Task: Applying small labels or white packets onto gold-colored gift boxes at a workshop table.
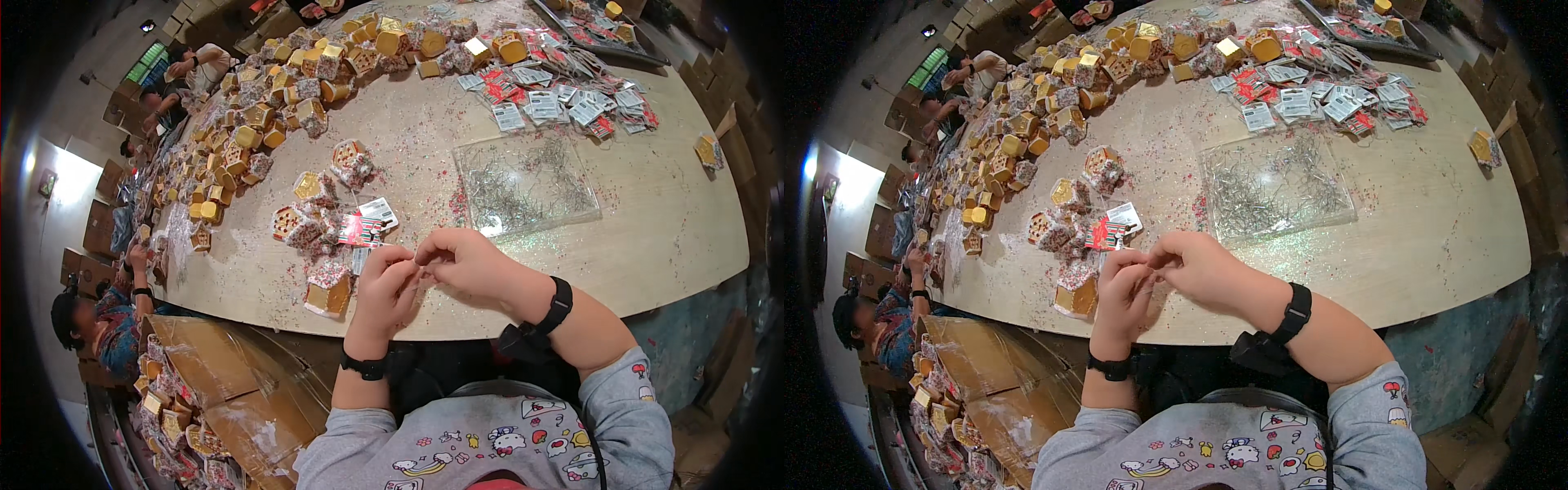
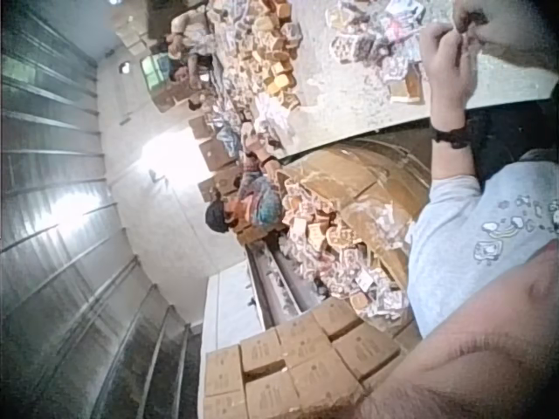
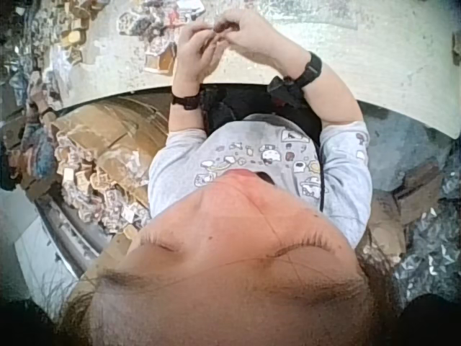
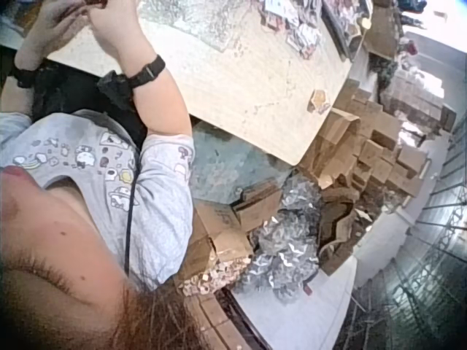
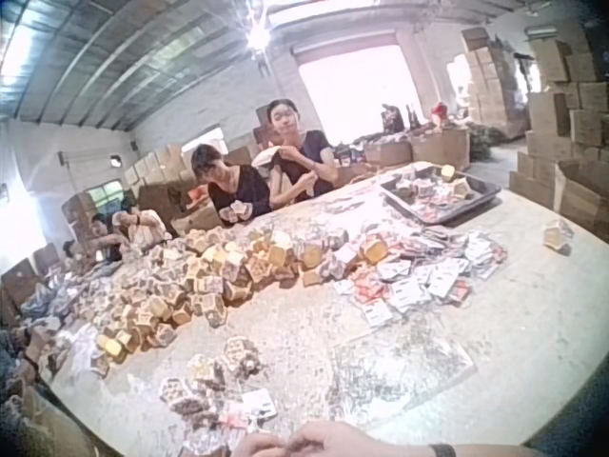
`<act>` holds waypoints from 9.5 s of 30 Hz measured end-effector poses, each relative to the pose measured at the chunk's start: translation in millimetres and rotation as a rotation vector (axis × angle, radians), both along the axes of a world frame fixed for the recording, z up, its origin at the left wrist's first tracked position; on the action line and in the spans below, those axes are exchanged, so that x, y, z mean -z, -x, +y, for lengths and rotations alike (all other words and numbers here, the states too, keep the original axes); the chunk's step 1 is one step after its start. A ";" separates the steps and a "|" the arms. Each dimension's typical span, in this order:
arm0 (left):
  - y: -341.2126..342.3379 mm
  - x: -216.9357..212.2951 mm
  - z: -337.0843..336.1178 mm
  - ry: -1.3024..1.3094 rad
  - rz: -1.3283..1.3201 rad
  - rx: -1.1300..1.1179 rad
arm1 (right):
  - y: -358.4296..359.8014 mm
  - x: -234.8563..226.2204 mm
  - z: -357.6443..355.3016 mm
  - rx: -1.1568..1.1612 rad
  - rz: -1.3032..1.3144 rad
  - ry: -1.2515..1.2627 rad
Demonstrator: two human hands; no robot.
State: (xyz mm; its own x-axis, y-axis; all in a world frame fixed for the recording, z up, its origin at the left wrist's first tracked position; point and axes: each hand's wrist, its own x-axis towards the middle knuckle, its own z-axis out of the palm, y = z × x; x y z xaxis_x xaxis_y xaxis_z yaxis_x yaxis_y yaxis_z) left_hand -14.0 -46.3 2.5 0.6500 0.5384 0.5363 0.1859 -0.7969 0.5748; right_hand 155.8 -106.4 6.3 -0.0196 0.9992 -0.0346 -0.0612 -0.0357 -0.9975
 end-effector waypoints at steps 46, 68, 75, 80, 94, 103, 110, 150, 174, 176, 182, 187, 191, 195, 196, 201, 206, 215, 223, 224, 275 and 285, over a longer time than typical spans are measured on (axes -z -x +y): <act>2.6 -1.7 3.2 0.057 -0.043 -0.081 | -1.2 -2.4 -5.2 0.013 -0.309 -0.502; 6.3 -1.0 5.1 0.225 -0.190 0.068 | 0.8 3.7 -6.6 -0.057 -0.584 -0.821; 17.8 14.5 14.2 0.258 -0.378 0.238 | 1.2 -2.8 -5.7 0.024 -0.319 -0.496; 13.1 11.8 8.0 0.363 -0.403 0.186 | 1.2 1.1 -3.9 0.038 -0.021 -0.248; 9.9 9.8 5.4 -0.080 -0.384 0.059 | 7.4 9.2 7.6 -0.007 0.413 0.180; 10.0 6.3 5.4 -0.158 -0.319 0.166 | 3.4 5.3 7.0 -0.107 0.261 0.144; 2.4 -3.0 -0.9 0.109 -0.244 0.011 | 10.5 8.6 2.0 -0.100 0.337 0.170; -18.4 -33.4 16.3 0.415 0.115 -0.217 | -4.1 3.4 1.7 0.289 -0.287 -0.441; -152.4 -103.8 148.1 0.652 0.651 0.588 | -31.0 0.9 11.1 0.405 0.584 -0.019; -128.3 -113.2 122.3 0.521 0.762 0.660 | -29.0 -3.8 9.7 0.384 0.617 -0.038; -86.3 -98.0 84.7 0.397 0.691 0.518 | -23.0 6.5 9.4 0.237 0.619 -0.022; -59.8 -102.6 61.2 0.310 0.494 0.495 | -19.9 3.2 7.2 0.076 0.652 0.034; -44.1 -96.4 60.4 0.338 0.397 0.471 | -20.5 -1.6 3.8 0.006 0.583 0.073; -40.4 -93.3 52.2 0.343 0.282 0.487 | -25.1 0.9 2.4 -0.134 0.609 0.096; -39.9 -95.0 50.3 0.332 0.285 0.493 | -26.0 -0.6 2.3 -0.159 0.649 0.122; -42.5 -97.7 48.5 0.254 0.319 0.511 | -31.2 6.5 2.5 -0.243 0.792 0.181; -52.4 -101.0 63.8 0.279 0.412 0.550 | -31.7 5.0 4.8 -0.149 0.917 0.203; -184.4 -128.0 190.1 -0.347 0.530 0.211 | -32.8 14.0 7.0 -0.048 0.709 0.234; -287.8 -78.0 285.2 -0.289 0.539 -0.279 | -40.8 18.8 10.0 -0.028 0.655 0.212; -285.2 -74.4 290.7 -0.324 0.539 -0.265 | -39.5 21.7 10.2 -0.029 0.641 0.184; -32.9 -56.6 4.1 0.035 0.209 -0.003 | -19.7 12.8 7.8 0.192 0.171 -0.108; -16.7 -59.4 19.3 -0.255 0.067 0.136 | -11.4 2.6 6.3 -0.003 -0.189 -0.317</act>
State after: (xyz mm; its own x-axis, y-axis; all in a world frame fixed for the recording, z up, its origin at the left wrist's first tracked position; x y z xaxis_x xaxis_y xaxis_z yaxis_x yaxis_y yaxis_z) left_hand 2.6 -27.0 61.9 0.7454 0.2970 0.5968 0.0980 -0.9344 0.3426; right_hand 167.2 -100.1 3.7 -0.0450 0.9608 0.2736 0.1248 0.2771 -0.9527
